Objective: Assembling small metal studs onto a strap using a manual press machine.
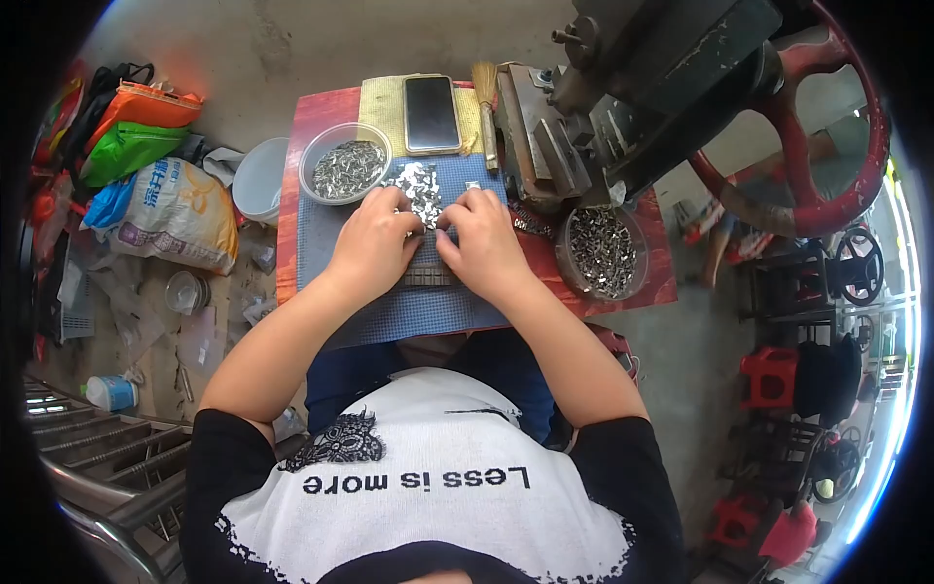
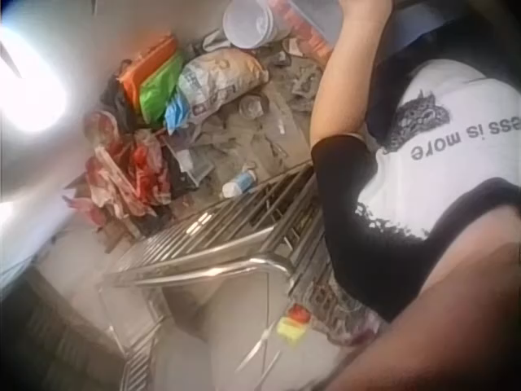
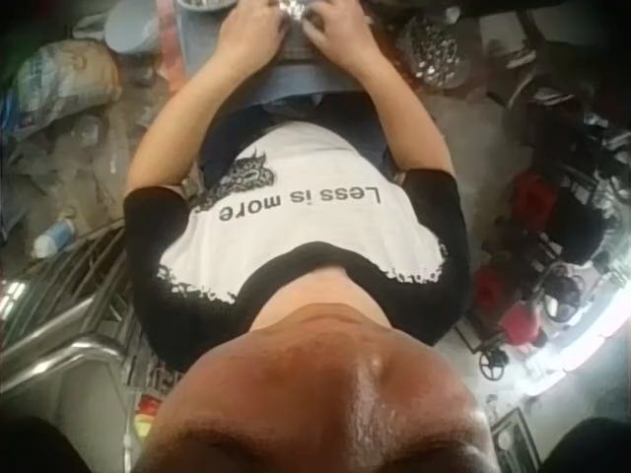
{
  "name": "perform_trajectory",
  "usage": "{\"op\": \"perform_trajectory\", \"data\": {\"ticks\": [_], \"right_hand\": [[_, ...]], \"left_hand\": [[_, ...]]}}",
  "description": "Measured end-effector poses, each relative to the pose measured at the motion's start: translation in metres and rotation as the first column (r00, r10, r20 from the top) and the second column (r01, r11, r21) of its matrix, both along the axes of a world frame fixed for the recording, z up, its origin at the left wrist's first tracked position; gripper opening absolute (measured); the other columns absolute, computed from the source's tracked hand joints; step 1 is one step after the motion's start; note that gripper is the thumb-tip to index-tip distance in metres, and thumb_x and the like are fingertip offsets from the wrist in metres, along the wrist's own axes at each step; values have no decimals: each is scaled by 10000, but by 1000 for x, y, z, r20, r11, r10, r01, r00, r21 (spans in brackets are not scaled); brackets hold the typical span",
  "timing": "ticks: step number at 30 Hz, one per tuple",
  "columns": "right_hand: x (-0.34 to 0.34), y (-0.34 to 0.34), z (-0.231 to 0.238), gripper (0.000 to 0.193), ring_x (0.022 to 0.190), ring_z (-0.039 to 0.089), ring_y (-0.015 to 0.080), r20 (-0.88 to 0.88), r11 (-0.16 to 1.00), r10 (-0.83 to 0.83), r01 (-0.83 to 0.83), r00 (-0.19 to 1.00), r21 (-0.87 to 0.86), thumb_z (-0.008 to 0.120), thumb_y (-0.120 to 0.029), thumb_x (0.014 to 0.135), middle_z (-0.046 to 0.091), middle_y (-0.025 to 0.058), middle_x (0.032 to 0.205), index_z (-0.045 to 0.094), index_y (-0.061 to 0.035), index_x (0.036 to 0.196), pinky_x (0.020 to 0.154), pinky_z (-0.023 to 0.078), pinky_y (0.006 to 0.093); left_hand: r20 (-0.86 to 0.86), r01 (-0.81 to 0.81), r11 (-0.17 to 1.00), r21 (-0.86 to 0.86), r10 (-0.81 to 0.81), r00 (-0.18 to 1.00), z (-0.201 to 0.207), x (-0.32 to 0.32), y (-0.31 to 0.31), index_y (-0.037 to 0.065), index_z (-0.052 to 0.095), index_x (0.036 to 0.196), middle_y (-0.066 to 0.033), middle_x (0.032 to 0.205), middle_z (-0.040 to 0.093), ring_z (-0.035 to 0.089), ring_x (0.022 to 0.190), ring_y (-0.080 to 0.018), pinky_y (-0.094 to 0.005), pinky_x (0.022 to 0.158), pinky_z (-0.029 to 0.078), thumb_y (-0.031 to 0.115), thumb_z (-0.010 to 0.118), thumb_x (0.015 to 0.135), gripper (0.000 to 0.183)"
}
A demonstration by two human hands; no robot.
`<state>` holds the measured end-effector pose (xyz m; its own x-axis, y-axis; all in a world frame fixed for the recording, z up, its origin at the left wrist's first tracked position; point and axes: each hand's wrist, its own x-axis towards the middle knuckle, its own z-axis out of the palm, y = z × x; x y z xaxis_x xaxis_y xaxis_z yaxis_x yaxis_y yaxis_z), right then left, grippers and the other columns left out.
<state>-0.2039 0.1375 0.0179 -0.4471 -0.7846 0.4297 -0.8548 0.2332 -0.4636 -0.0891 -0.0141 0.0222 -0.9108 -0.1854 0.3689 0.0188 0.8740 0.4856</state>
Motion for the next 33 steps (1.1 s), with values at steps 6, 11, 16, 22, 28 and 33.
{"op": "perform_trajectory", "data": {"ticks": [6, 11, 16, 22, 28, 33], "right_hand": [[-3, 27, 18, 142, 944, 600, 304, 420, 992, 108, -128, 901, 19, 695, -107, 846, 611, 123, 948, 670, -10, 946, 867, 485, 376], [10, 44, 22, 112, 949, 607, 310, 299, 960, 233, -269, 925, 83, 685, -67, 834, 617, 125, 936, 649, -10, 923, 851, 493, 400], [17, 41, 20, 116, 934, 605, 320, 56, 967, 218, -224, 974, 120, 704, -66, 819, 624, 108, 930, 653, -16, 911, 836, 499, 417], [13, 37, 24, 73, 907, 631, 308, 167, 981, 124, -147, 978, 130, 707, -80, 835, 643, 103, 898, 705, -24, 882, 811, 515, 397], [-1, 6, 9, 85, 904, 636, 316, 75, 989, 18, -28, 997, 142, 714, -74, 853, 648, 120, 899, 704, -14, 913, 795, 514, 389], [4, 5, 12, 121, 945, 592, 342, 149, 987, 132, -144, 980, 74, 687, -110, 882, 620, 145, 927, 635, -3, 908, 842, 481, 424]], "left_hand": [[-42, 9, 1000, 26, -8, 999, -2, -1, -1, 13, 652, 908, -137, 947, 611, 585, 963, -335, -422, 863, 489, 22, 706, 789, 131], [-50, -8, 967, 253, 21, 999, 6, 15, -9, 3, 650, 956, -146, 911, 649, 608, 933, -331, -408, 842, 490, 11, 664, 849, 108], [83, -92, 916, 390, 65, 994, 16, 37, -17, -13, 648, 965, -113, 875, 666, 664, 847, -223, -334, 780, 520, 21, 680, 873, 103], [252, -163, 793, 587, 13, 968, 14, 58, -23, -28, 650, 927, -77, 819, 681, 657, 794, -130, -288, 777, 536, 2, 701, 857, 91], [203, -105, 829, 550, -10, 979, 13, 61, -22, -5, 681, 896, -124, 933, 642, 614, 927, -277, -371, 822, 506, 55, 711, 833, 92], [115, 23, 936, 351, -68, 991, 6, 69, -25, 1, 672, 896, -114, 985, 646, 587, 999, -304, -383, 904, 474, 59, 722, 819, 108]]}}
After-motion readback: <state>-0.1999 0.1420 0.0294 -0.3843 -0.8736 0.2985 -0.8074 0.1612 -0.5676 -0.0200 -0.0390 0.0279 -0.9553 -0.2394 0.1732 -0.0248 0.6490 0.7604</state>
